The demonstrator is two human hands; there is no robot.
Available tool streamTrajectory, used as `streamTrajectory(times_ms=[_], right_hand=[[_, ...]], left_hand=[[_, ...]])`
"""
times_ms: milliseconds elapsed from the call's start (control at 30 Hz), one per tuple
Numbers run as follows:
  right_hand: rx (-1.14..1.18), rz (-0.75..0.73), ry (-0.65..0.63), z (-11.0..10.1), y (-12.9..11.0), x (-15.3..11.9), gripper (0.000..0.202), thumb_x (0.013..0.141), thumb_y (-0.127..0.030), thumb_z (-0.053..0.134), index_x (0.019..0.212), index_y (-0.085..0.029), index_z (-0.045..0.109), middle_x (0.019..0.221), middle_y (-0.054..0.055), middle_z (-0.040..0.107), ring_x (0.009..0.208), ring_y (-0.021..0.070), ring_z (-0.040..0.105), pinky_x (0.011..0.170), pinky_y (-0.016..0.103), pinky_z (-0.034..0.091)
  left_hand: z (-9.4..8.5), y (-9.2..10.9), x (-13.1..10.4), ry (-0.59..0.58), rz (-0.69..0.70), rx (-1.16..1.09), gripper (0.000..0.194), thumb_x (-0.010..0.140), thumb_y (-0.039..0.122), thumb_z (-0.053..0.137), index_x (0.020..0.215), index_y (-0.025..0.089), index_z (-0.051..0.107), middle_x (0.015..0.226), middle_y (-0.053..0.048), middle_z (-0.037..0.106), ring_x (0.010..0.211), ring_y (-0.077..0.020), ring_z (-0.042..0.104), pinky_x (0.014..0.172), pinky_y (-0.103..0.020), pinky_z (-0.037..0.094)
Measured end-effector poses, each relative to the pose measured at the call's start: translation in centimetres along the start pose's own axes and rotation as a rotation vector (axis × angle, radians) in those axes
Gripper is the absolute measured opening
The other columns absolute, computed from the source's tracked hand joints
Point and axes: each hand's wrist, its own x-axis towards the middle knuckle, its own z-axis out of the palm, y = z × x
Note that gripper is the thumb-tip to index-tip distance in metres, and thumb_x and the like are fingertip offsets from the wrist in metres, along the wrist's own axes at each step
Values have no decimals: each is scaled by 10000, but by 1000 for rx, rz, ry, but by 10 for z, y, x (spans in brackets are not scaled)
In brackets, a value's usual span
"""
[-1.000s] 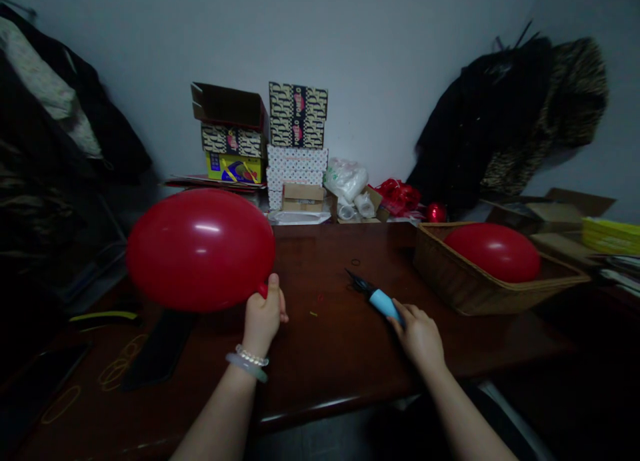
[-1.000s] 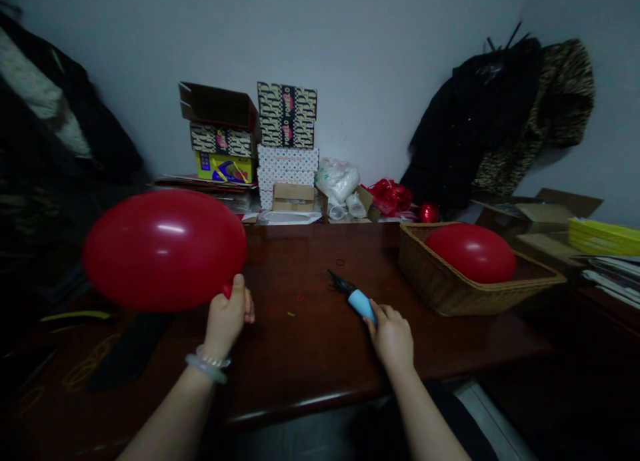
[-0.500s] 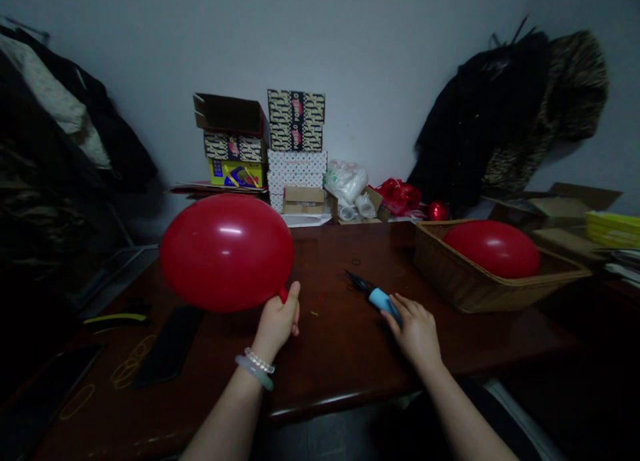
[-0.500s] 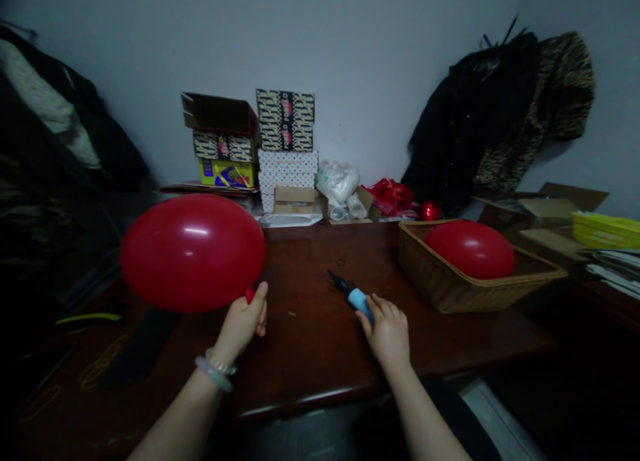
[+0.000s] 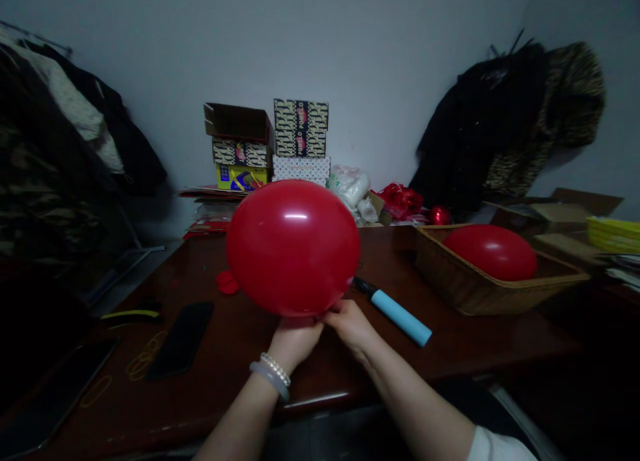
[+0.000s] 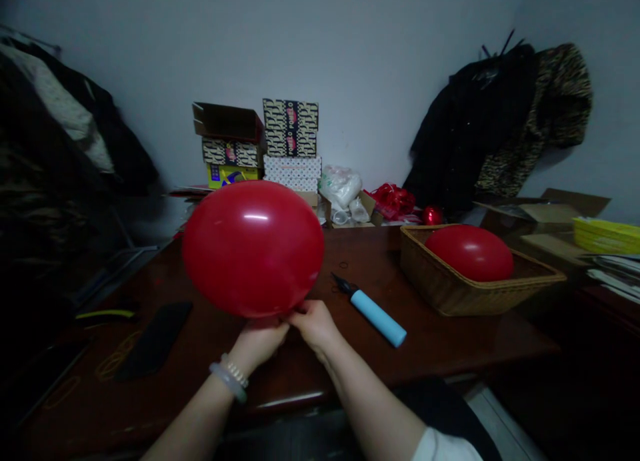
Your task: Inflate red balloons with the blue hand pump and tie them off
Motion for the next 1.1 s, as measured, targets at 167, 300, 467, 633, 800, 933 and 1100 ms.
streamTrajectory(times_ms=[167,300,467,633,800,933,1100], right_hand=[[54,-6,18,3,1,-6,319,655,-461,724,718,-149,707,712,36,699,697,192,627,689,295,476],[72,7,-12,10,-3,-12,339,738,-484,642,650,-158,671,546,6,634,475,145,562,514,265,440],[71,-34,80,12,-7,-8,324,742,-482,631,709,-162,662,557,5,631,489,148,559,522,267,449],[10,-108,162,-1,-11,0,333,752,-488,623,728,-157,663,734,58,691,720,192,619,727,311,468],[-102,-146,155,-4,-13,-4,339,809,-487,550,724,-168,629,749,42,677,723,173,602,717,290,453],[-248,-167,91,1,-16,-14,287,832,-403,528,668,-173,583,652,8,619,624,149,550,624,254,422],[-437,-218,-17,7,-26,-24,166,806,-222,530,651,-179,574,643,11,611,615,154,544,611,246,383]], left_hand=[[-10,5,-13,-41,50,139,315,828,234,405,676,140,663,685,-129,672,686,-233,631,698,-321,425],[-8,8,-20,-30,43,-64,467,888,289,318,513,178,573,474,-52,570,520,-172,577,627,-273,407],[-2,-2,-24,190,92,-279,330,864,348,441,643,171,612,616,-46,627,602,-171,586,653,-276,408],[-6,-3,-28,192,73,-711,391,760,349,648,1108,177,595,1113,-116,630,999,-217,584,869,-318,410],[-6,18,-35,98,-124,-1186,412,779,388,645,1112,152,594,1170,-149,612,1075,-233,564,919,-343,399],[-3,28,-36,-23,-127,-1369,391,754,410,673,1010,114,669,1121,-151,643,1115,-259,541,959,-369,377],[-5,28,-34,89,-266,-1553,362,599,269,806,916,116,718,1029,-133,685,1076,-260,563,936,-370,403]])
